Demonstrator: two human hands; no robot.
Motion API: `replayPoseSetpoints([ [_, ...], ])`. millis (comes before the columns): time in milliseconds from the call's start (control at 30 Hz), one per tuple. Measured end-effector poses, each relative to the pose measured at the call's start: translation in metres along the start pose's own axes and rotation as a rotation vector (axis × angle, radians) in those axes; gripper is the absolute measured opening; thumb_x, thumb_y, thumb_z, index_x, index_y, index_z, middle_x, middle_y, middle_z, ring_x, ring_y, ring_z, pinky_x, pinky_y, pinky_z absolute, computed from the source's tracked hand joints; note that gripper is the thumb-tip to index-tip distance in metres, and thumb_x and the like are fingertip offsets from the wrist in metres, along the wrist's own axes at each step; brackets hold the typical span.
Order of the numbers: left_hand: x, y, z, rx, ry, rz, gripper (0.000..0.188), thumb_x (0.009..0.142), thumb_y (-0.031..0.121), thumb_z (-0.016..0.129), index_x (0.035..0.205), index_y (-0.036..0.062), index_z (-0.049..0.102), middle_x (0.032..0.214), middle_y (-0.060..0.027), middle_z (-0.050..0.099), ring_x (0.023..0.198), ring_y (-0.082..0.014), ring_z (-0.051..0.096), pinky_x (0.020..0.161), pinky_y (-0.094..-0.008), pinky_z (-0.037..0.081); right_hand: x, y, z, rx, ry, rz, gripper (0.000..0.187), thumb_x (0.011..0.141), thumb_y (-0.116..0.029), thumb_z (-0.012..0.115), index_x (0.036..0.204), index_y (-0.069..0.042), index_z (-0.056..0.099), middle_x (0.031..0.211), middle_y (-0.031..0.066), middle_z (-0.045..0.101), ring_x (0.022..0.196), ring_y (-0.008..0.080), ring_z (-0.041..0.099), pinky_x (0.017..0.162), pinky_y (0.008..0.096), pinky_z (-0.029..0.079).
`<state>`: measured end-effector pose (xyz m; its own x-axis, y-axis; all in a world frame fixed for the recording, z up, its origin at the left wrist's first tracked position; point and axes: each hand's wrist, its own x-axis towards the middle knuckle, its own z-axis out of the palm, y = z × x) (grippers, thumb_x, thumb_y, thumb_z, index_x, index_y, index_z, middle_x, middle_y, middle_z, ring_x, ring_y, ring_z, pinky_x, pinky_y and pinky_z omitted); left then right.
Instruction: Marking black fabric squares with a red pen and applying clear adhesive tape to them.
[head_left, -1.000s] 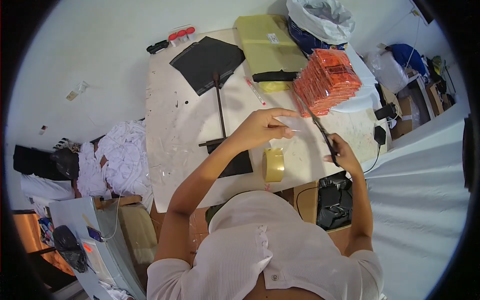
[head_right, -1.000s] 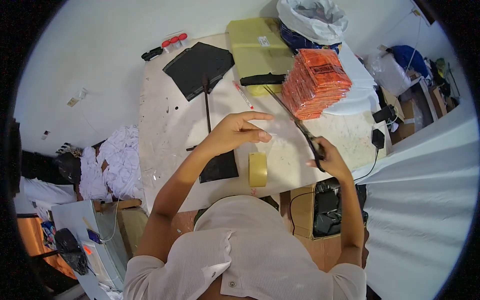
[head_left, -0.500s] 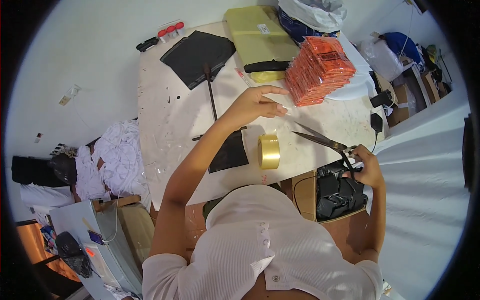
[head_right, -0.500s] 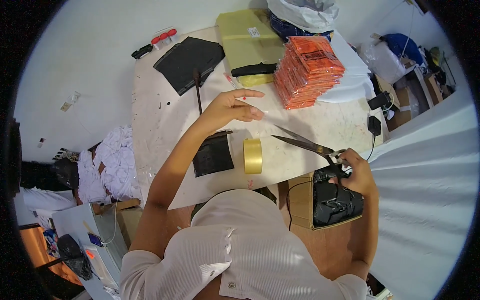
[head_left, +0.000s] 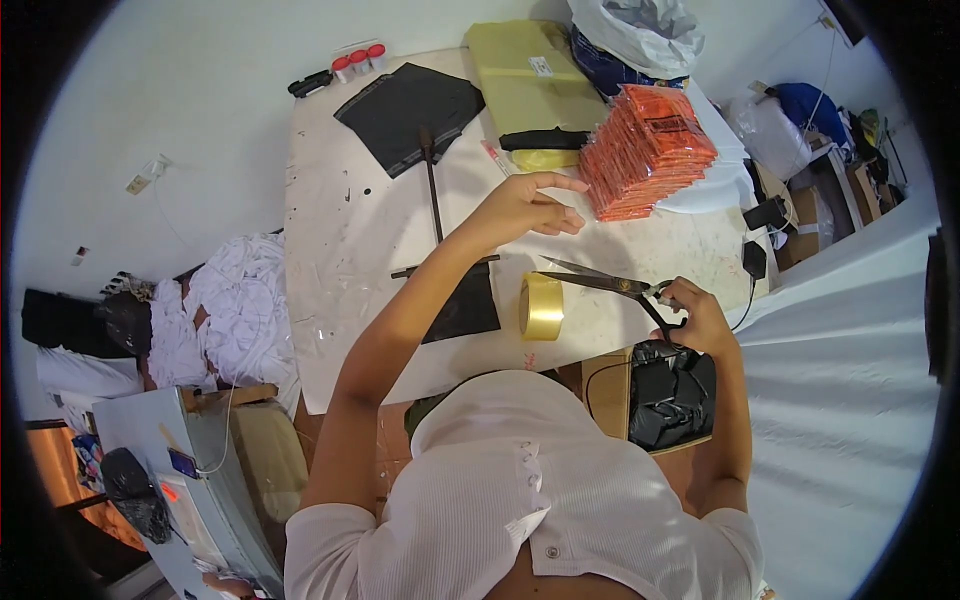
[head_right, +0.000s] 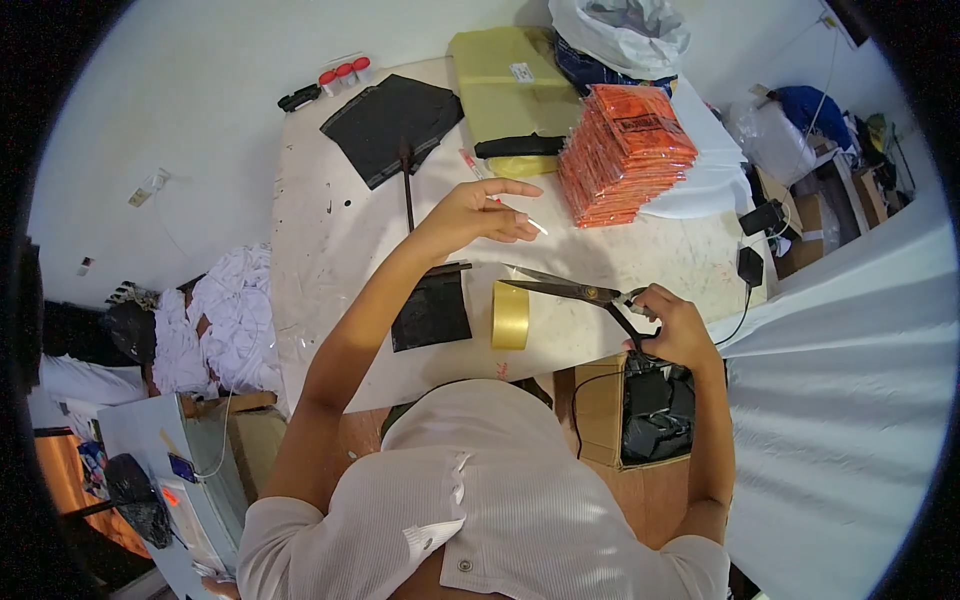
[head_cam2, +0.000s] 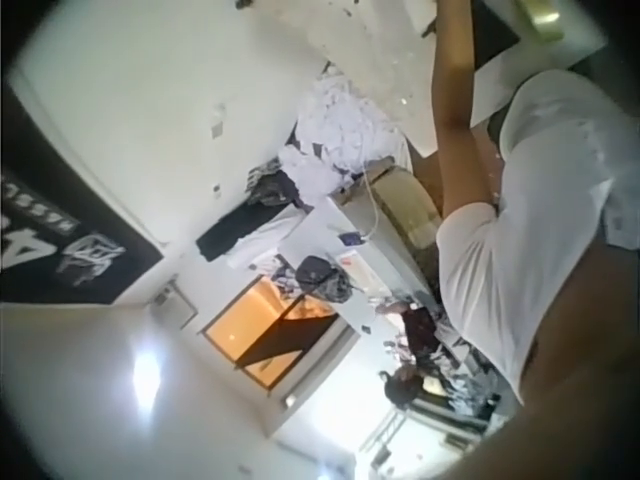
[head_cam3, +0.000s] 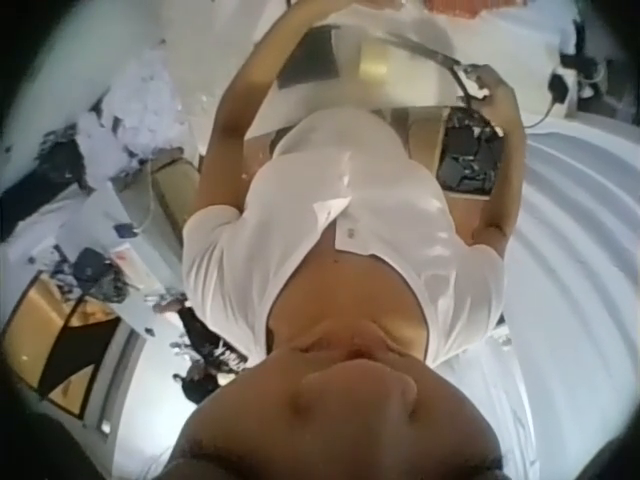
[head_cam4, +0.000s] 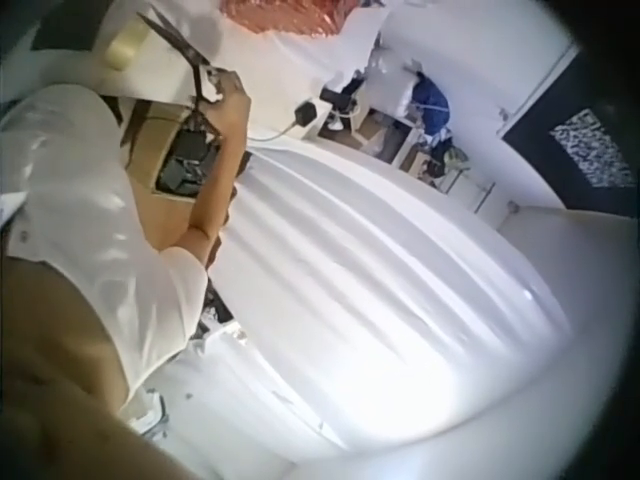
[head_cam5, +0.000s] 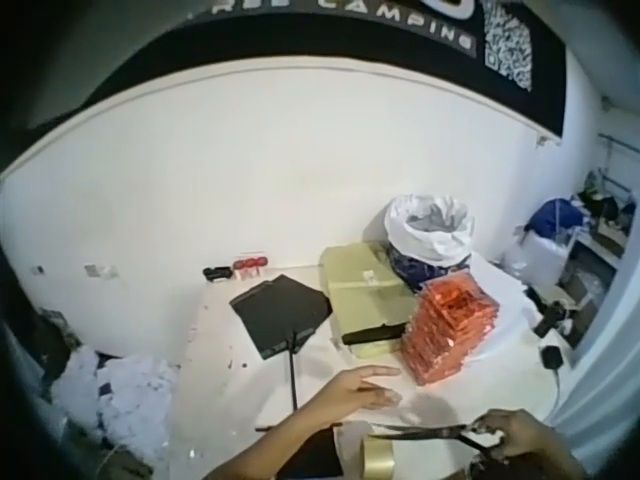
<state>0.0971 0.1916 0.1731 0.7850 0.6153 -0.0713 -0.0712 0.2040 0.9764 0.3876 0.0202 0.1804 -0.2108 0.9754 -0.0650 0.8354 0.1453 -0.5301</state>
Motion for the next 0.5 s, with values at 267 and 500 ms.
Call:
replayPoseSetpoints([
  [267, 0.002, 0.001, -0.003, -0.001, 0.012, -0.011, 0.037, 0.086, 0.013, 0.057, 0.122, 0.0047, 0.05, 0.098, -0.0159, 0.065, 0.092, -0.0203, 0.064, 0.083, -0.0293, 0.049, 0.012, 0.007, 0.003, 0.002, -0.045, -0.02, 0.048, 0.052, -0.012, 0.082, 0.089, -0.001, 0.054, 0.085, 0.0082, 0.054, 0.067, 0.0219, 0.052, 0.062, 0.0308, 0.046],
  [500, 0.001, 0.004, -0.005, 0.012, 0.015, -0.017, 0.037, 0.086, 0.014, 0.058, 0.121, 0.0054, 0.05, 0.099, -0.0151, 0.065, 0.092, -0.0197, 0.064, 0.082, -0.0294, 0.049, 0.016, 0.007, 0.008, 0.003, -0.032, -0.029, 0.048, 0.051, -0.013, 0.082, 0.088, 0.0, 0.054, 0.084, 0.0079, 0.054, 0.069, 0.0217, 0.054, 0.062, 0.0313, 0.046],
])
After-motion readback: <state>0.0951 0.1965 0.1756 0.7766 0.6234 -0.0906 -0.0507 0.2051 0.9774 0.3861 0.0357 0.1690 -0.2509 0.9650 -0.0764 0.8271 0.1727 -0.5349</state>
